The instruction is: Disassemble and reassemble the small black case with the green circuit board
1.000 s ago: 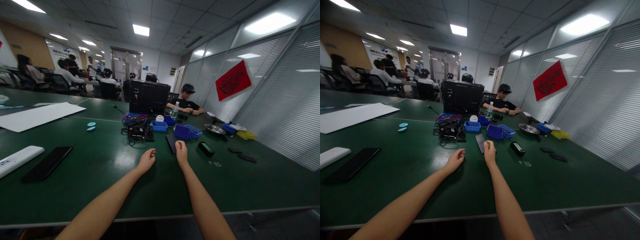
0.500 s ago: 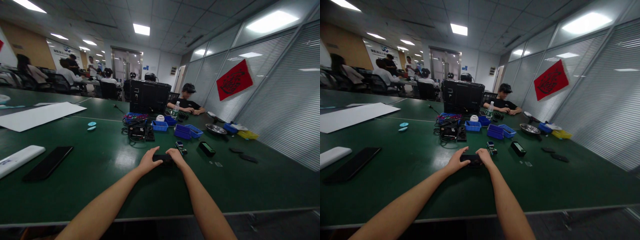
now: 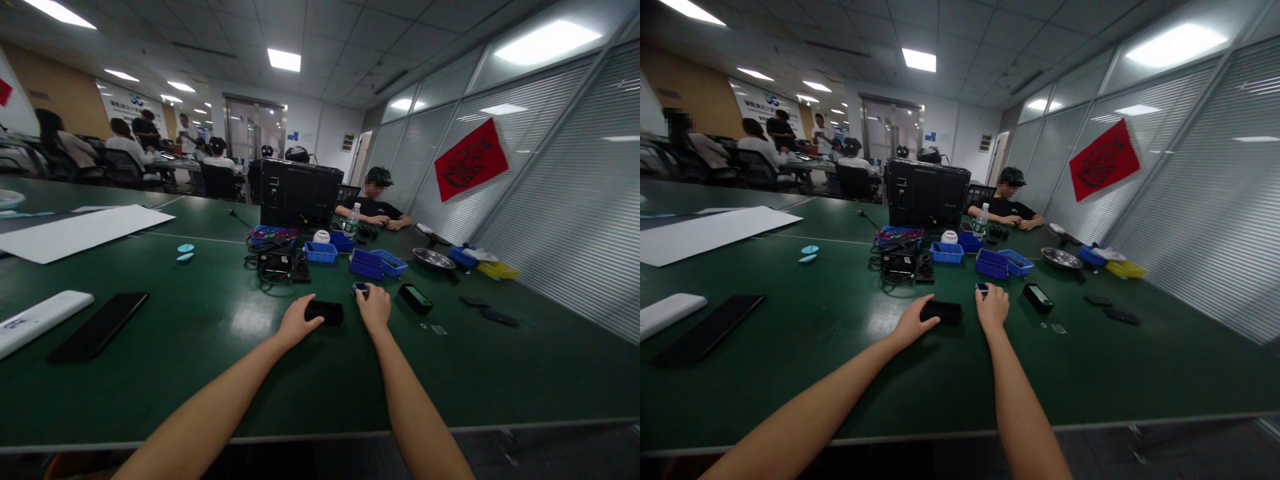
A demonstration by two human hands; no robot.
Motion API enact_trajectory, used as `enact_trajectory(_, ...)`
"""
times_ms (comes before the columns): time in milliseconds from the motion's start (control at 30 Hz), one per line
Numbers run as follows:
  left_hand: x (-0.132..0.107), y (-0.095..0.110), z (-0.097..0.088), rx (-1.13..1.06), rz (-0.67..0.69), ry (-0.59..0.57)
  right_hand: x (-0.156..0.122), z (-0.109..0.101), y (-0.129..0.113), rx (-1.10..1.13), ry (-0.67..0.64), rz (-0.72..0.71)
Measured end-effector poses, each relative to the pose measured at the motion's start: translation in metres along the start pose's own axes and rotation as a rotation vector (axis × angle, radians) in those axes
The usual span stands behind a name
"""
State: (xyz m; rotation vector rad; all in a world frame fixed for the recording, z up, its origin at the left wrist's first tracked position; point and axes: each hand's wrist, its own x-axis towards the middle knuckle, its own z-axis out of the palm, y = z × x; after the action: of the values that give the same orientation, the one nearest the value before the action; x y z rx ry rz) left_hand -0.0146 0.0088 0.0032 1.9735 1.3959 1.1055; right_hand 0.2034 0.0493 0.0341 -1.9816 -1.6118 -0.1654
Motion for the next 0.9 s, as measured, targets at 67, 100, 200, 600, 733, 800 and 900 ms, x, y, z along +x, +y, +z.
enact_trajectory(67, -0.001, 0.000, 0.001, 0.046, 0.014, -0.013, 0.002, 0.004, 0.005, -0.083, -0.079, 0.040)
enact_trajectory(100, -0.001, -0.001, 0.001, 0.059, 0.014, -0.017, 0.003, 0.007, 0.007, -0.107, -0.122, 0.051)
enact_trajectory(200, 0.000, -0.006, 0.003, 0.056, 0.011, -0.020, 0.005, 0.015, 0.013, -0.090, -0.189, 0.041)
enact_trajectory(600, 0.001, -0.007, 0.003, 0.014, -0.017, -0.054, 0.015, 0.018, 0.018, 0.122, -0.227, 0.066)
enact_trajectory(733, 0.001, -0.008, 0.003, 0.014, -0.016, -0.056, 0.011, 0.015, 0.016, 0.069, -0.141, 0.035)
enact_trajectory(800, 0.001, -0.008, 0.003, 0.019, -0.005, -0.056, 0.009, 0.016, 0.014, 0.035, -0.167, 0.002)
enact_trajectory(900, 0.001, -0.010, 0.004, 0.024, 0.015, -0.057, 0.009, 0.019, 0.014, 0.061, -0.224, -0.022)
